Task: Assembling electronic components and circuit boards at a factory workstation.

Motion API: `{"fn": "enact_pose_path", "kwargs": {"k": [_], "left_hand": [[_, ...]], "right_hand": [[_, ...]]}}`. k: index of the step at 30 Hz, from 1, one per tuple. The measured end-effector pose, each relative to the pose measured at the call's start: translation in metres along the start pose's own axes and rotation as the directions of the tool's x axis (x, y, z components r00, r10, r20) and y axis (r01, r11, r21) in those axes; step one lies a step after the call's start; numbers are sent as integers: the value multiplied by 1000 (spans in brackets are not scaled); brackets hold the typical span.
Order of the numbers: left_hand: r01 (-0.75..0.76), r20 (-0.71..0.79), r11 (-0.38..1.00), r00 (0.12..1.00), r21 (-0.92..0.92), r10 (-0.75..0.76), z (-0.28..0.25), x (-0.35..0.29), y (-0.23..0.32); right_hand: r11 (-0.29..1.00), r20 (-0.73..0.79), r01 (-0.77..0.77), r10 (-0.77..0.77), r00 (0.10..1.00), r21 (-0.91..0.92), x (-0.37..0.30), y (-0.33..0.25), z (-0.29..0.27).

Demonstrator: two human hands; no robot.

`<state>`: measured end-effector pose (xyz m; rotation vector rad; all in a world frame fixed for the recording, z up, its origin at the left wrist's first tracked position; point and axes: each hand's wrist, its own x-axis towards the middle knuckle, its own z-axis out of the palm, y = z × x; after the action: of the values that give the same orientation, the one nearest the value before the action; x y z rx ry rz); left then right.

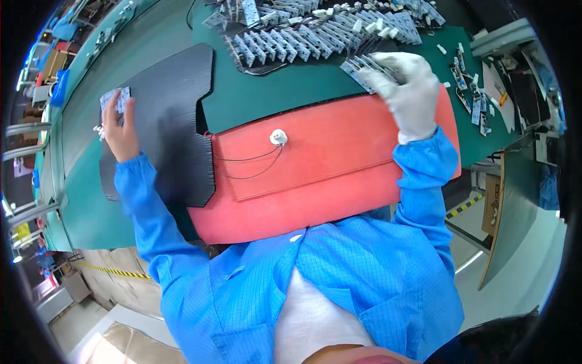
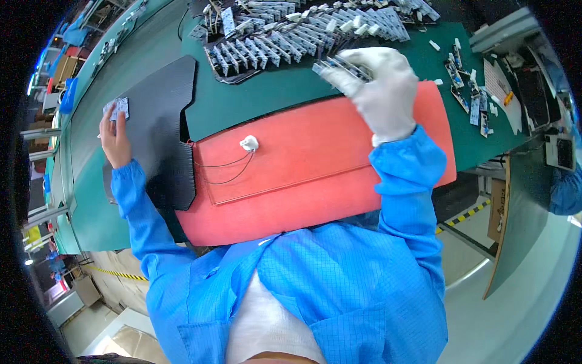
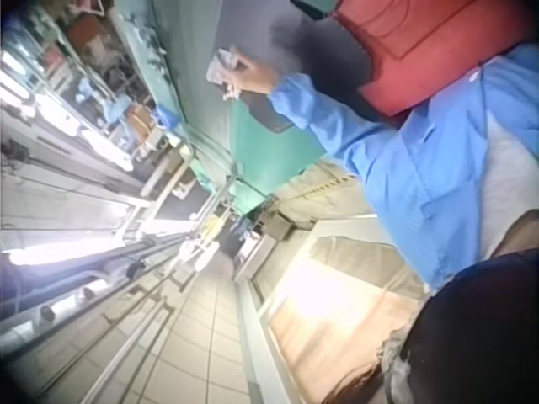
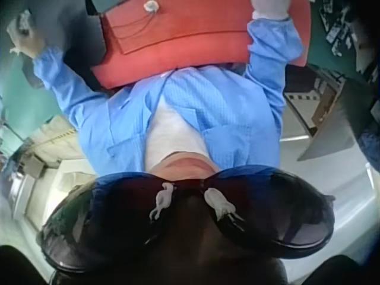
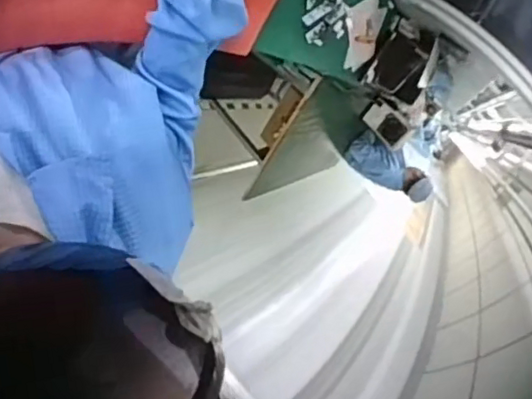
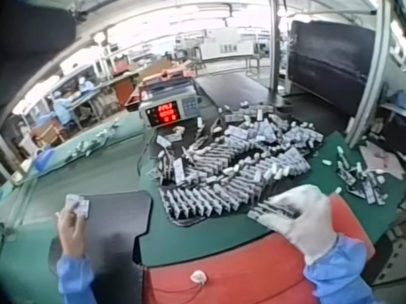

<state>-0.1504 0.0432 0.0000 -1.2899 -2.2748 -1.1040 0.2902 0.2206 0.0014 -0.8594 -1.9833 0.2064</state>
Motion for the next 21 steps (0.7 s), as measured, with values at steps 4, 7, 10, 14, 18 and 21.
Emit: {"fn": "enact_pose_path", "kwargs": {"k": [4, 7, 10, 14, 18, 21], "left_hand": [[-180, 97, 951, 973, -250, 209, -2, -43, 85], [-215, 144, 918, 951, -334, 275, -3, -57, 116], [-215, 222, 884, 918, -415, 328, 0, -65, 138], [-189, 261, 868, 905, -460, 336, 12, -79, 162], [-313, 345, 746, 737, -588, 581, 32, -85, 158], [-205, 386, 750, 755, -629, 530, 41, -99, 151]], "right_hand": [[938, 93, 60, -29, 995, -342, -6, -11, 9], [970, 19, 87, -85, 996, -228, -2, -5, 6], [967, 8, 24, -27, 1000, 254, 4, -14, 6], [717, 274, -91, -144, 951, 691, -5, -51, 13], [179, 733, -711, -159, 662, 680, -15, -71, 3], [44, 793, -798, -157, 589, 601, -14, -60, 1]]}}
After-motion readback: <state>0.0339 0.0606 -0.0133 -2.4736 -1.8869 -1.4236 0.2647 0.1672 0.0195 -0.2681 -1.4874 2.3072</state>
